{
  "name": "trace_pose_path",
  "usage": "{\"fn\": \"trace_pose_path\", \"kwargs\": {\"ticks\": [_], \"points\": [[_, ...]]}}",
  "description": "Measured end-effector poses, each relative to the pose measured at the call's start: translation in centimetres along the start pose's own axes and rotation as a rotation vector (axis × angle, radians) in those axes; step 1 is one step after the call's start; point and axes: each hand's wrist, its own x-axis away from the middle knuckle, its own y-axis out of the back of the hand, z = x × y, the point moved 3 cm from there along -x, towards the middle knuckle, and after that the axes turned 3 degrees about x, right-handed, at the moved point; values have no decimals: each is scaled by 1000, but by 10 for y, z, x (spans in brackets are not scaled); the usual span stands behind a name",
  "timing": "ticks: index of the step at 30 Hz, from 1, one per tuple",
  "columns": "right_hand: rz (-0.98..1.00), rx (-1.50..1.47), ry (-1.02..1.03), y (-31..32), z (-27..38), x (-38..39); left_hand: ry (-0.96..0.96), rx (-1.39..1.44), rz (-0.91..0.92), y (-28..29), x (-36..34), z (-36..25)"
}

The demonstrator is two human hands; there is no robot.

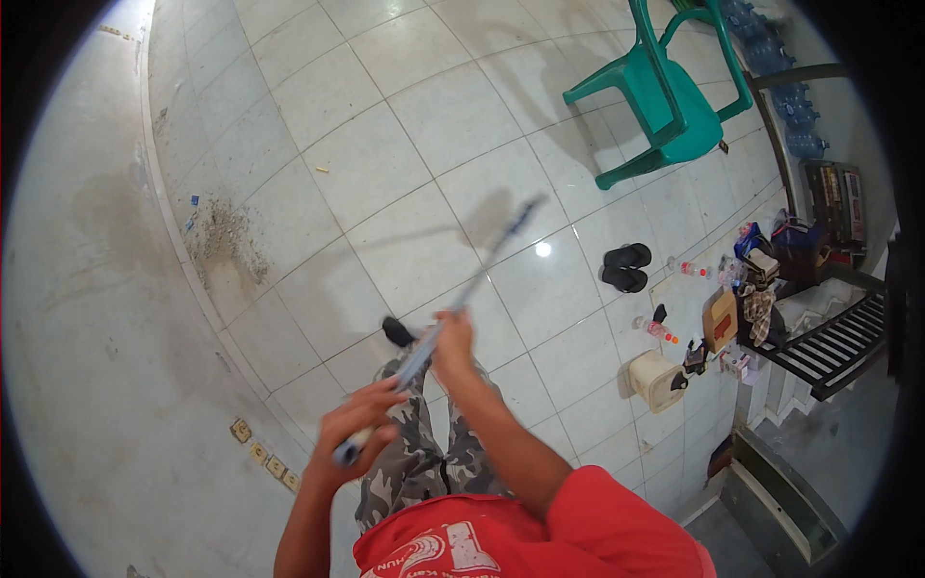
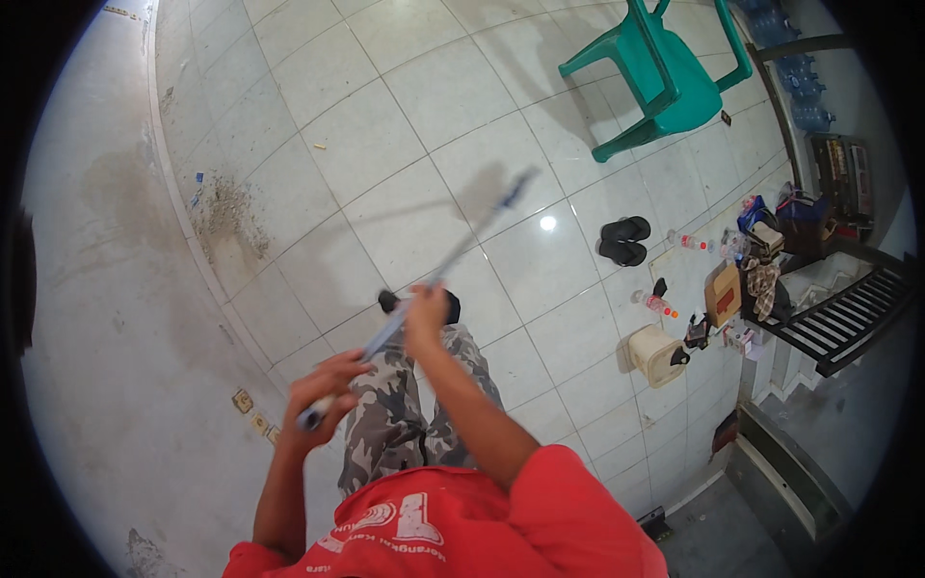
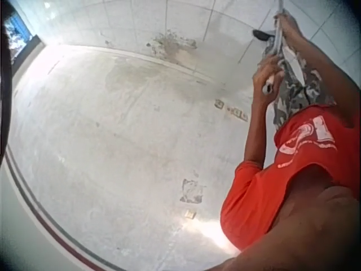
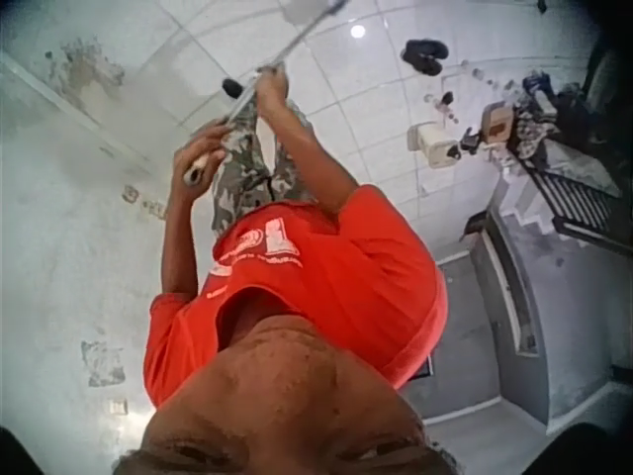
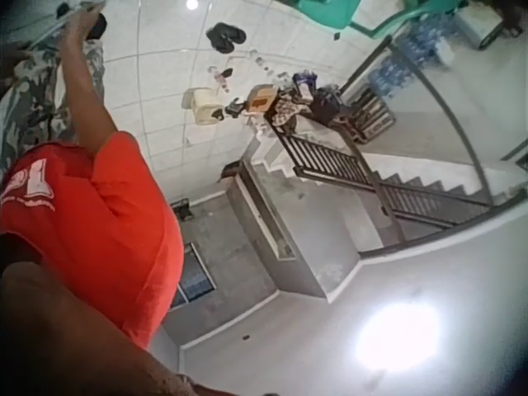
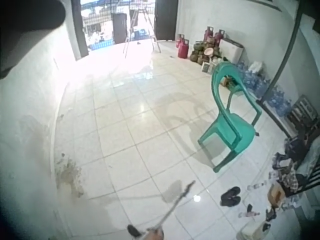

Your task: The recorder is sweeping dust and debris across a tiled floor toward a pile and then into a dustpan.

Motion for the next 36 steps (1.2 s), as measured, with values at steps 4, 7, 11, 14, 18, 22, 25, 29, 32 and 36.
{"fn": "trace_pose_path", "kwargs": {"ticks": [4, 7, 11, 14, 18, 22, 25, 29, 32, 36], "points": [[-179, 54, 123, 85, 42, -128, 25, 291, -42, -67, -93, 75], [-157, 64, 64, 80, 55, -182, 87, 301, -181, -92, -126, 73], [276, -128, -70, -99, 27, -120, 53, -85, -408, 7, -110, 5], [589, -206, -432, -181, 25, -97, 37, -417, -273, 26, -107, -16], [584, -161, -224, -197, 56, -55, 19, -531, -206, 53, -115, -56], [244, -164, -16, -140, 113, -70, -112, -190, -189, 57, -141, -32], [107, -69, 124, -79, 157, -146, -66, 182, -197, 28, -198, 16], [-26, -88, 81, -36, 197, -237, -45, 376, -146, -7, -275, 60], [73, 52, -35, -108, 184, -233, 137, 271, -316, 29, -281, 38], [477, -21, -255, -227, 160, -183, 76, -293, -396, 82, -272, -31]]}}
